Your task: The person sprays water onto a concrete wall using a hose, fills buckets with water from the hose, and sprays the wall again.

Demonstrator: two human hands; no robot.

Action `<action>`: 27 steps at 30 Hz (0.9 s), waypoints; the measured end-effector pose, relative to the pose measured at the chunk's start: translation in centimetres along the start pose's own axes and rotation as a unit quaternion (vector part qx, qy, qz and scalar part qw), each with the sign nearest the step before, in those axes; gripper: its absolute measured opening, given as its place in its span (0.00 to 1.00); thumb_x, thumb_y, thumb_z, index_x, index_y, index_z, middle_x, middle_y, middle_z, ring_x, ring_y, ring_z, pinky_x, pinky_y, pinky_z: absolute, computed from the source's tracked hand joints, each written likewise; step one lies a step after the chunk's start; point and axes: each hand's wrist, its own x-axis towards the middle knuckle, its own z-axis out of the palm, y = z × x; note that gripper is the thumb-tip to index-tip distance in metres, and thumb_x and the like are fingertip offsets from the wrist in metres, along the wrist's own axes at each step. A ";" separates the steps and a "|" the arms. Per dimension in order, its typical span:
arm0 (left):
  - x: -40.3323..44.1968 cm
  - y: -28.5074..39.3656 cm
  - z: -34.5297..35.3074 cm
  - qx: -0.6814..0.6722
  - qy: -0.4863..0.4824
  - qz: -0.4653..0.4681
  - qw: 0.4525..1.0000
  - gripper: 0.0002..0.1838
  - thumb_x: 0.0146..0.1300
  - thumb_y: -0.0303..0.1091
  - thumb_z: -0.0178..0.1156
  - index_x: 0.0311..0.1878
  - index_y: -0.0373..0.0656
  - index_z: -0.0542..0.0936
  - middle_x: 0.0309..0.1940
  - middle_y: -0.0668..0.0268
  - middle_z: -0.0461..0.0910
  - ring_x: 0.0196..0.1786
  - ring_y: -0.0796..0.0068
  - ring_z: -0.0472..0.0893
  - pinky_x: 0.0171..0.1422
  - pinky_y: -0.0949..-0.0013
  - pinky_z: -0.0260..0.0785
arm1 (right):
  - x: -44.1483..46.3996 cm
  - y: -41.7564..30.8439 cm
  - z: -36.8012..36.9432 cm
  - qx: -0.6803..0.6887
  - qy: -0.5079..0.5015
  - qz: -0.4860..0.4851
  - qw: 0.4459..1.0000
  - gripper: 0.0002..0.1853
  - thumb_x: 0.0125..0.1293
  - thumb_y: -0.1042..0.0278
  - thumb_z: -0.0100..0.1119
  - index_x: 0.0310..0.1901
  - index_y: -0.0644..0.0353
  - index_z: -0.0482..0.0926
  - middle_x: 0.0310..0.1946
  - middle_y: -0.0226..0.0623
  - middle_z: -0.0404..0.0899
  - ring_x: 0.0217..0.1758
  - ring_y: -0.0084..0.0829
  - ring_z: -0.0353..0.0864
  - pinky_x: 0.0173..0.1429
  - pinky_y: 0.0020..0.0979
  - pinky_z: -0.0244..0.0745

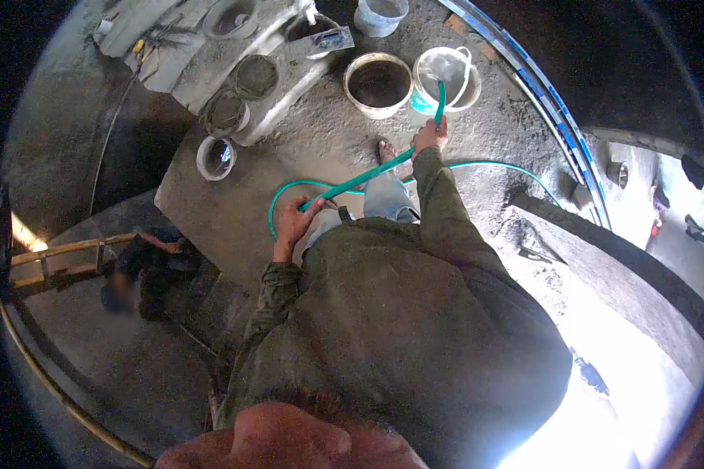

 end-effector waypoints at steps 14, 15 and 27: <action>0.5 0.4 -0.4 -0.002 -0.030 -0.002 1.000 0.24 0.50 0.55 0.63 0.28 0.37 0.80 0.21 0.57 0.77 0.26 0.65 0.76 0.33 0.64 0.67 | 1.5 -0.5 -1.3 -0.018 -0.053 0.063 0.996 0.25 0.57 0.30 0.36 0.17 0.41 0.62 0.05 0.23 0.56 0.07 0.34 0.56 0.13 0.36 0.47; 0.4 0.6 -0.5 0.001 -0.031 -0.004 1.000 0.24 0.50 0.54 0.63 0.28 0.37 0.80 0.21 0.57 0.77 0.26 0.65 0.76 0.33 0.64 0.67 | 1.5 -0.5 -1.4 -0.018 -0.053 0.063 0.996 0.25 0.57 0.30 0.36 0.17 0.41 0.62 0.05 0.23 0.56 0.07 0.34 0.56 0.13 0.36 0.47; 0.2 0.5 -0.6 -0.010 -0.018 -0.001 1.000 0.24 0.50 0.53 0.64 0.28 0.36 0.79 0.20 0.58 0.76 0.26 0.69 0.75 0.33 0.65 0.67 | 0.1 -0.4 -0.6 0.026 -0.036 0.041 0.998 0.11 0.63 0.45 0.40 0.40 0.37 0.66 0.09 0.26 0.56 0.07 0.31 0.57 0.12 0.33 0.49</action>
